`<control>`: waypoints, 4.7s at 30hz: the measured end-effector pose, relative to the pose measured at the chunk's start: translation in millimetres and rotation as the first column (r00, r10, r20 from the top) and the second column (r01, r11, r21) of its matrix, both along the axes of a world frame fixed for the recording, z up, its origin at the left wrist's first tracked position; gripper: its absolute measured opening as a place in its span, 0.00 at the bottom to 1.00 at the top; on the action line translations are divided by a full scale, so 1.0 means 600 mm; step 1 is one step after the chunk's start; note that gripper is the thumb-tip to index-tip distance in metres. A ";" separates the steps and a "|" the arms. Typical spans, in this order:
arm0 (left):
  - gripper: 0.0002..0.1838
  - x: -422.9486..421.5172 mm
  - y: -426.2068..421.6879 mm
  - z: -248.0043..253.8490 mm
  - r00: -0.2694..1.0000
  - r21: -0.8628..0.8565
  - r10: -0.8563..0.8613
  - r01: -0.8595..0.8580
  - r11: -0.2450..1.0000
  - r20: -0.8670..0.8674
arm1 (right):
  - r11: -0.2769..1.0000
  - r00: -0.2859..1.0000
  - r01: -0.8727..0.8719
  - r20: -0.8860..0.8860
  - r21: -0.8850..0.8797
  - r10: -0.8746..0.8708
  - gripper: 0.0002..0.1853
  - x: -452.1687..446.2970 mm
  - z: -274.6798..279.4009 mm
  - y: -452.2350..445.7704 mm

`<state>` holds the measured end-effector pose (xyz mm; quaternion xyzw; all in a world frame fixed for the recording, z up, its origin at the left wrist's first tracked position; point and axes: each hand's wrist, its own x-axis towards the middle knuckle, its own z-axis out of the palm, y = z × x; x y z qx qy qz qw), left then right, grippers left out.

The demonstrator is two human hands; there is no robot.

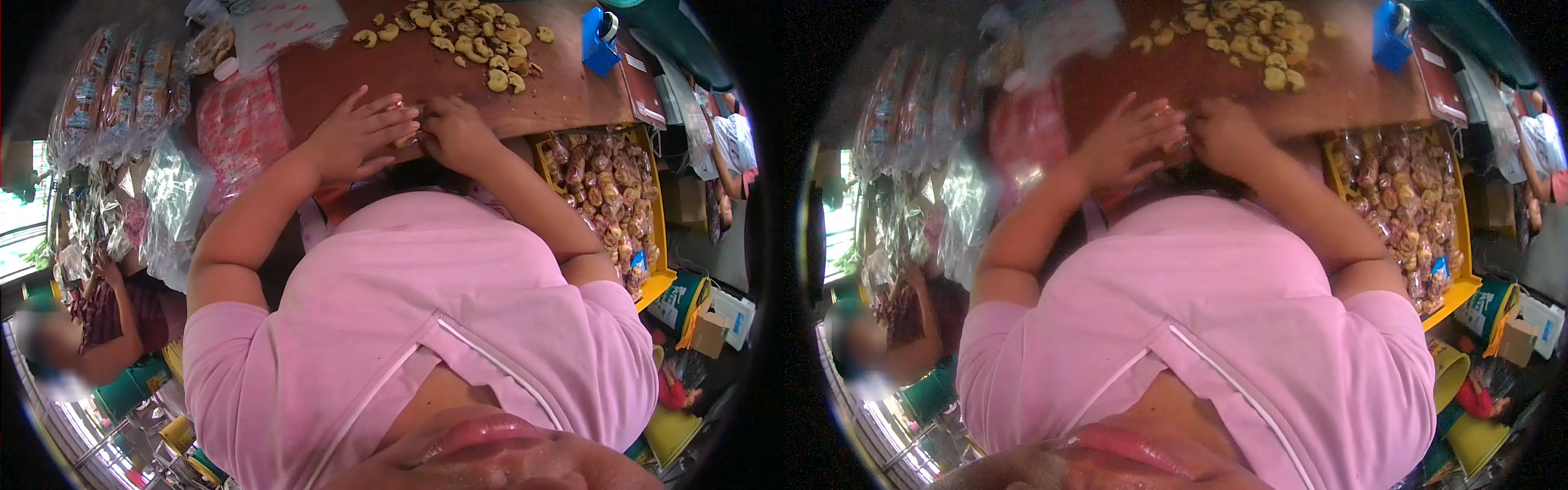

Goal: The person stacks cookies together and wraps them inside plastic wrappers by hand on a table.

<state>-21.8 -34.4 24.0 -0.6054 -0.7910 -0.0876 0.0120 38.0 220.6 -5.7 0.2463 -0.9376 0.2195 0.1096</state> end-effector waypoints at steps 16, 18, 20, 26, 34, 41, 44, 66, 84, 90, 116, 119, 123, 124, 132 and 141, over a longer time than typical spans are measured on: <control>0.39 -0.056 0.140 0.007 0.989 -0.047 -0.127 0.124 0.991 -0.071 | 0.904 0.916 0.400 0.046 -0.152 -0.398 0.18 0.053 0.061 0.216; 0.39 -0.063 0.172 -0.001 0.979 -0.049 -0.149 0.143 0.988 -0.142 | 0.854 0.874 0.484 0.051 -0.188 -0.484 0.18 0.053 0.076 0.259; 0.39 -0.075 0.197 -0.003 0.981 0.005 -0.160 0.162 0.987 -0.111 | 0.845 0.859 0.485 -0.057 -0.224 -0.509 0.18 0.042 0.070 0.329; 0.34 -0.083 0.267 0.030 0.990 -0.024 -0.143 0.142 0.990 -0.018 | 0.625 0.660 0.661 -0.075 -0.416 -0.747 0.25 -0.052 0.042 0.516; 0.33 -0.087 0.300 0.020 0.995 -0.002 -0.020 0.020 1.000 0.098 | 0.025 0.427 0.852 0.667 -0.523 -0.611 0.30 -0.182 -0.007 0.659; 0.31 -0.107 0.267 -0.002 0.974 0.107 -0.222 0.217 0.970 0.042 | 0.491 0.603 0.705 0.068 -0.511 -0.795 0.24 -0.141 0.022 0.581; 0.30 -0.112 0.273 -0.016 0.980 0.199 -0.050 0.011 0.980 0.192 | 0.469 0.395 0.871 -0.362 -0.143 -0.844 0.21 -0.112 -0.010 0.562; 0.43 0.038 0.240 0.110 -0.123 0.133 -0.473 -0.872 0.471 0.873 | 0.876 0.994 0.109 0.045 -0.469 -0.099 0.13 0.021 0.171 0.088; 0.46 0.059 0.213 0.098 -0.076 0.321 -0.596 -0.784 0.531 0.799 | 0.737 0.915 0.383 0.118 -0.557 -0.386 0.24 -0.044 0.080 0.196; 0.34 0.056 0.171 0.083 -0.287 0.093 -0.571 -0.834 0.544 0.769 | 0.344 0.467 0.646 -0.004 -0.682 -0.884 0.34 -0.131 0.050 0.512; 0.40 0.101 0.173 0.172 0.368 0.490 -0.329 -0.720 0.491 0.870 | 0.436 0.609 0.732 0.217 -0.523 -0.763 0.25 -0.158 0.017 0.648; 0.42 0.103 0.167 0.178 0.363 0.454 -0.273 -0.709 0.539 0.891 | 0.417 0.519 0.793 0.133 -0.444 -0.845 0.25 -0.117 0.036 0.577; 0.41 0.104 0.160 0.176 0.388 0.437 -0.216 -0.690 0.576 0.896 | 0.549 0.713 0.611 0.096 -0.570 -0.694 0.22 -0.087 0.047 0.480; 0.41 0.105 0.159 0.176 0.368 0.423 -0.217 -0.698 0.577 0.904 | 0.574 0.785 0.528 0.102 -0.626 -0.611 0.21 -0.078 0.060 0.437; 0.44 0.111 0.158 0.185 0.247 0.329 -0.218 -0.747 0.578 0.944 | 0.774 1.000 0.005 -0.011 -0.633 -0.015 0.13 0.015 0.196 0.134; 0.50 0.107 0.141 0.175 0.139 0.261 -0.248 -0.775 0.575 0.959 | 0.818 0.968 -0.251 -0.149 -0.517 0.203 0.27 0.020 0.194 0.056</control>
